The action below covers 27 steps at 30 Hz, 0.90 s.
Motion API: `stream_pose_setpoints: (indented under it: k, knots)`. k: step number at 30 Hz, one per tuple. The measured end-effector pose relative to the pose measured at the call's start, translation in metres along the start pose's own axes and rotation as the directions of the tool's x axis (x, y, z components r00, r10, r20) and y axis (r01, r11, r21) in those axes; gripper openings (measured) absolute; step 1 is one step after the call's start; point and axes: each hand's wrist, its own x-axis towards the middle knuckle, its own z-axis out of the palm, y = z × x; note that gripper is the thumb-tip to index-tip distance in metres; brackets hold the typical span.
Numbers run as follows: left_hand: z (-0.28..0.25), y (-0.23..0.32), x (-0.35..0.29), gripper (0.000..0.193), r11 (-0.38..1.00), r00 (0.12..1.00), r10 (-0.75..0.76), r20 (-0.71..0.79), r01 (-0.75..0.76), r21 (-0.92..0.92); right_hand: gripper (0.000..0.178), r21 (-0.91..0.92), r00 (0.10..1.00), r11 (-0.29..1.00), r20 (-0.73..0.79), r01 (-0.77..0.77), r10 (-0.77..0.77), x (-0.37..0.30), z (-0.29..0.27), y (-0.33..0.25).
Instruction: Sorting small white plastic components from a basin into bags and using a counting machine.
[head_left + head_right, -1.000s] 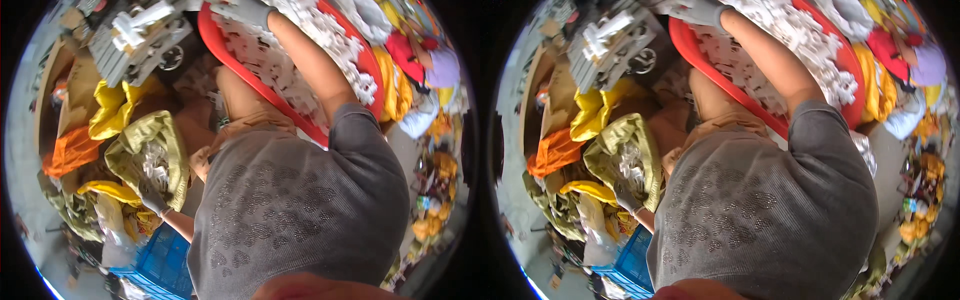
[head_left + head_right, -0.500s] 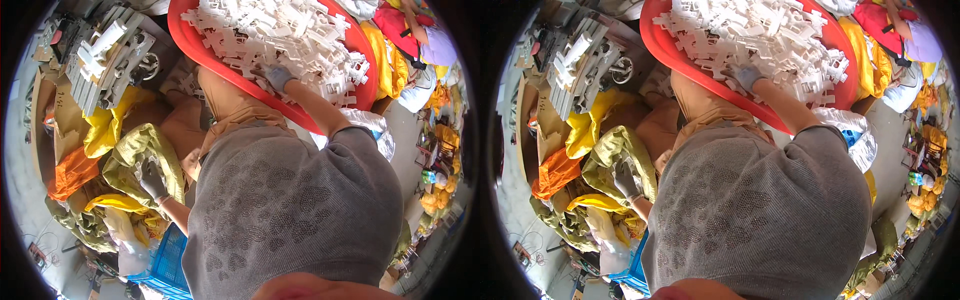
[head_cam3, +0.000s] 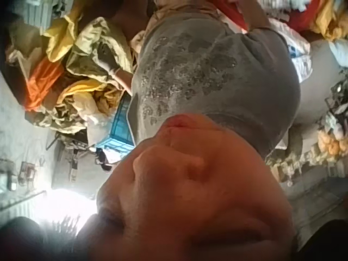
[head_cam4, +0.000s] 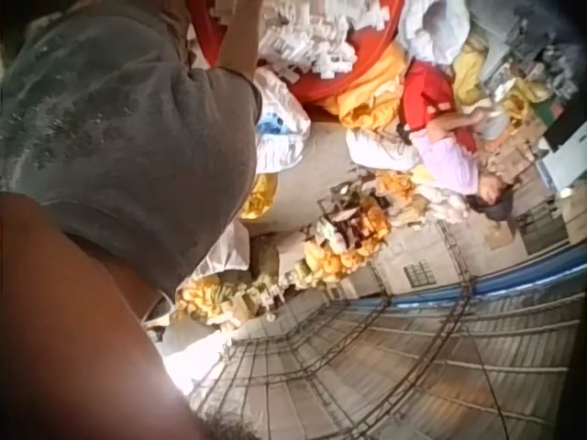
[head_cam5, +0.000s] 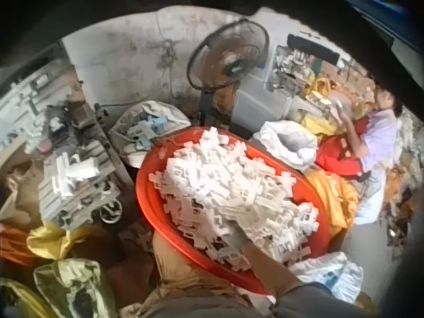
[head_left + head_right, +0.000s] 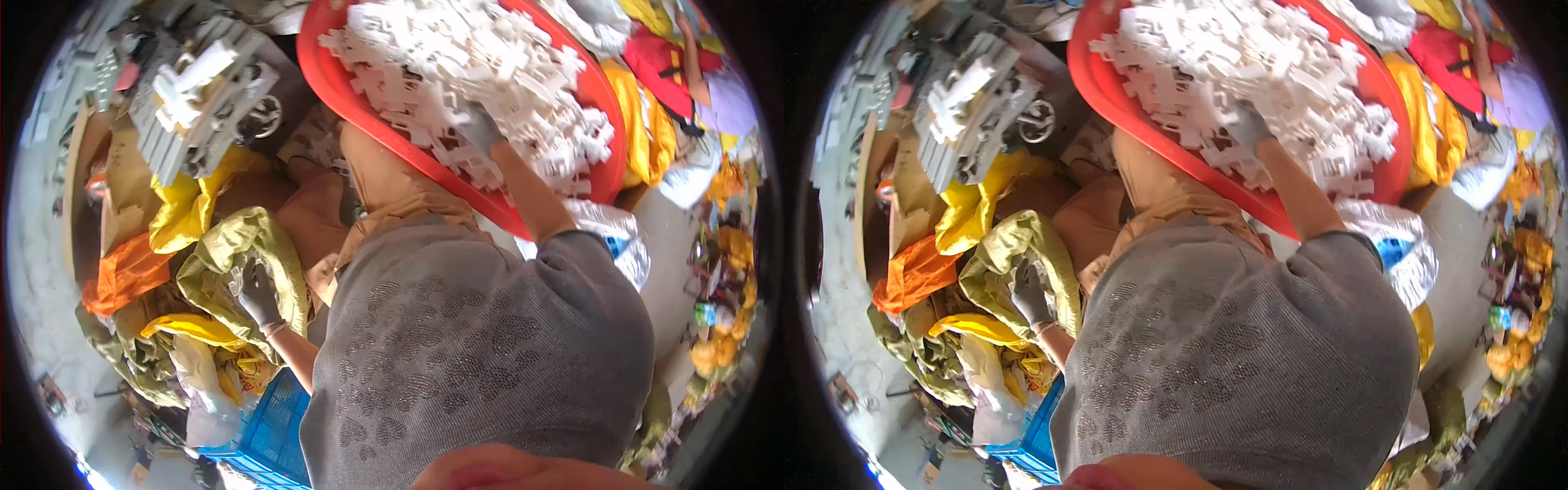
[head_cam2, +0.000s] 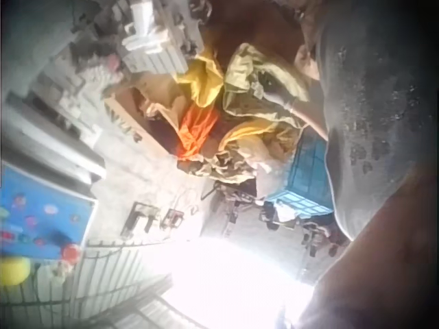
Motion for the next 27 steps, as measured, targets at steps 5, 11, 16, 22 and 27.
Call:
stream_pose_setpoints:
  k: [5,11,16,22,27]
  knots:
    - [-0.013,0.023,0.033,0.022,0.966,0.957,0.258,-0.131,-0.259,0.013,0.039,-0.200,0.996,0.975,0.018,0.095,-0.093,-0.003,0.002,0.001]
    - [-0.059,0.096,0.070,0.023,0.913,0.859,0.373,-0.349,-0.407,-0.025,0.036,-0.010,0.998,0.998,0.012,0.060,-0.060,0.005,-0.028,-0.059]
    - [-0.081,0.142,0.109,0.027,0.838,0.778,0.480,-0.406,-0.543,-0.049,0.038,0.409,0.998,0.912,0.064,-0.027,0.000,0.019,-0.022,-0.071]
    - [-0.084,0.193,0.154,0.034,0.763,0.734,0.618,-0.283,-0.646,-0.008,0.036,0.798,0.975,0.569,0.220,-0.198,0.030,0.012,-0.034,-0.120]
    - [-0.076,0.212,0.182,0.040,0.790,0.801,0.584,-0.128,-0.598,-0.135,0.036,0.773,0.978,0.601,0.195,-0.204,0.081,0.008,-0.046,-0.154]
